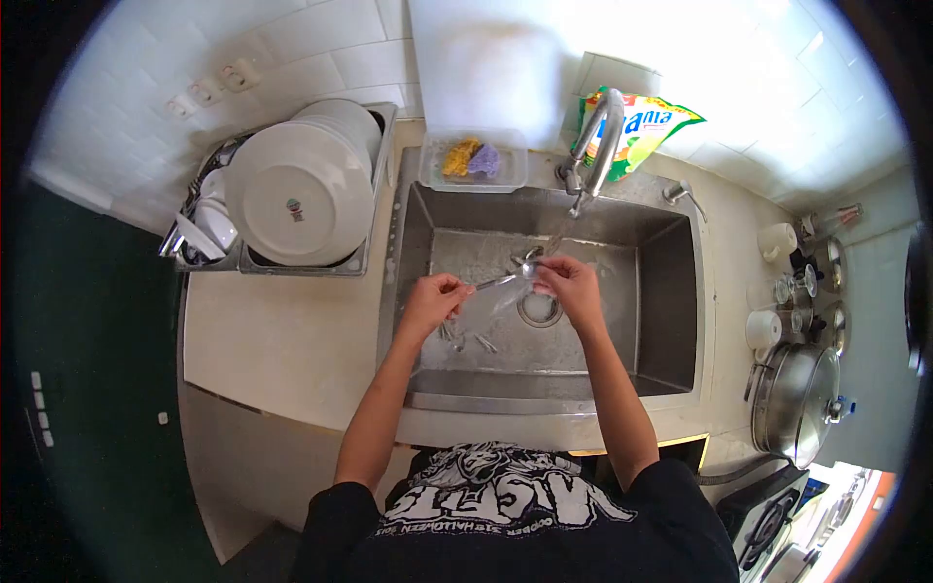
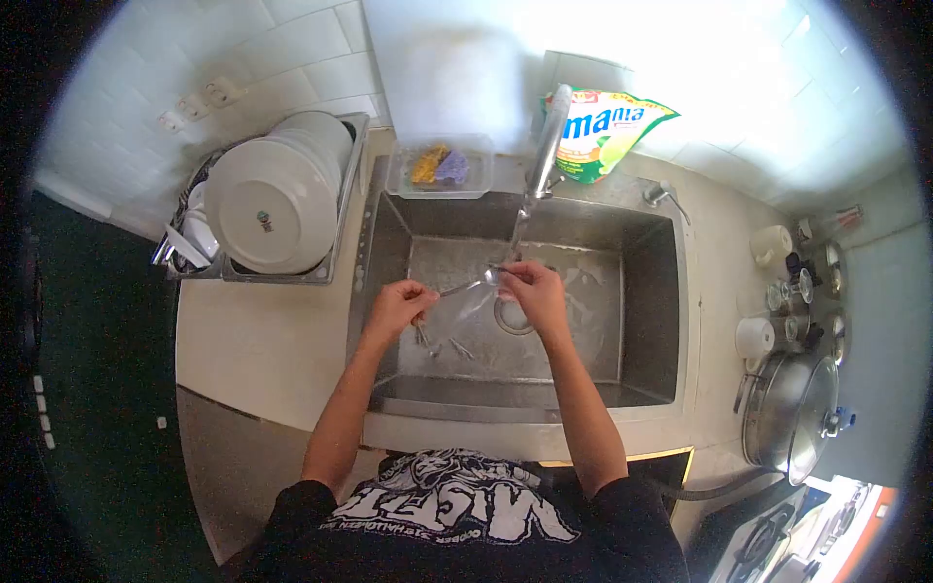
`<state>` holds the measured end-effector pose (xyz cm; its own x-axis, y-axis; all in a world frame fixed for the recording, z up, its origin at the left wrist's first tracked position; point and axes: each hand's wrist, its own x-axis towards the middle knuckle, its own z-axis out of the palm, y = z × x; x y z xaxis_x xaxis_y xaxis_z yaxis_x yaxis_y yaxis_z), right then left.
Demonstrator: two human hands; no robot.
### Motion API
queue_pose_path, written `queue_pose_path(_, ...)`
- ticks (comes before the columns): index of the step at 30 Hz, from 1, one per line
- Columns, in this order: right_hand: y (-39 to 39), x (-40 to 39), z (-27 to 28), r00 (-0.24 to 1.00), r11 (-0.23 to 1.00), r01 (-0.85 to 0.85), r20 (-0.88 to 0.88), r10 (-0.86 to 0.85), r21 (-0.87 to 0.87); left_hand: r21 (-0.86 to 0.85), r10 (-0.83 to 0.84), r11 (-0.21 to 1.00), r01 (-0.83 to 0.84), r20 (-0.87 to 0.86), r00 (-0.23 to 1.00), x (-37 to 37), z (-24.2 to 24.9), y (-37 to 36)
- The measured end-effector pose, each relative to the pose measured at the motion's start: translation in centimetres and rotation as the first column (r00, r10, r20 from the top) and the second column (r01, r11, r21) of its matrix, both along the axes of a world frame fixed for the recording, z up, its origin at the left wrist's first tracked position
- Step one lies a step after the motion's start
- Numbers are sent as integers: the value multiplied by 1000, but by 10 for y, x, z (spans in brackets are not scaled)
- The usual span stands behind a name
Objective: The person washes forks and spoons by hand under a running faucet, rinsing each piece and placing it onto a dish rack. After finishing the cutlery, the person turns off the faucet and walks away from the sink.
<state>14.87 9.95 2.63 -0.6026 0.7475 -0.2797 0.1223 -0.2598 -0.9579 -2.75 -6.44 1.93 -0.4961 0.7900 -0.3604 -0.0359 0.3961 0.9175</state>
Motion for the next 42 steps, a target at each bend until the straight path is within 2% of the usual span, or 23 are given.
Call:
queue_pose_path(1, -3, 1, 2, 1000, 1000, -14, -20, 14, -18, -16, 16, 1000, -16, -4, 1000, 0, 1, -2)
queue_pose_path(4, -11, 4, 4, 996, 995, -31, -83, 23, -97, 13, 60, 998, -62, 133, 989, 3, 6, -8)
queue_pose_path(7, -15, 10, -9, 995, 995, -7, -97, -3, -103, 81, 168, 974, -212, 373, 912, 10, -11, -6)
queue_pose_path(8, -14, 11, -12, 995, 996, 9, -96, -18, -88, 93, 174, 971, -220, 359, 917, 12, -15, -4)
queue_pose_path(14, -11, 13, -12, 963, 929, 15, -245, -114, -371, 121, 211, 956, -267, 347, 914, 15, -29, 4)
queue_pose_path(17, -11, 9, -4, 970, 932, 55, -204, -136, -359, 126, 202, 953, -277, 417, 886, 14, -30, 4)
queue_pose_path(22, -4, 5, 1, 956, 913, 53, -245, -163, -404, 119, 232, 935, -335, 511, 828, 15, -30, 8)
queue_pose_path(29, 12, 15, 7, 949, 899, 134, -207, -237, -416, 180, 164, 930, -319, 574, 802, 23, -32, 30)
queue_pose_path(31, 17, 23, 12, 944, 915, 157, -216, -249, -372, 194, 140, 932, -305, 584, 799, 28, -30, 37)
queue_pose_path(32, 20, 27, 16, 942, 922, 166, -221, -254, -350, 194, 122, 943, -269, 551, 825, 31, -31, 40)
queue_pose_path(34, 20, 38, 37, 957, 955, 218, -150, -250, -201, 186, 103, 959, -213, 473, 875, 34, -30, 40)
queue_pose_path(36, 18, 44, 48, 977, 978, 201, -63, -205, -59, 72, 21, 997, -36, 197, 980, 38, -14, 34)
queue_pose_path(37, 17, 49, 47, 986, 986, 167, -6, -167, 12, 67, -32, 997, 35, -44, 998, 43, -26, 32)
queue_pose_path(38, 12, 51, 45, 993, 994, 110, 31, -110, 26, 86, -28, 995, 41, -142, 989, 51, -29, 32)
queue_pose_path(39, 8, 54, 42, 996, 997, 57, 72, -60, 43, 251, -22, 965, 77, -214, 976, 60, -36, 27)
queue_pose_path(41, 3, 59, 29, 1000, 997, 19, 5, -19, -79, 351, -44, 902, 251, -505, 862, 70, -20, 19)
queue_pose_path(42, -2, 57, 25, 999, 996, 15, -33, -18, -93, 282, -129, 917, 282, -460, 879, 68, -17, 13)
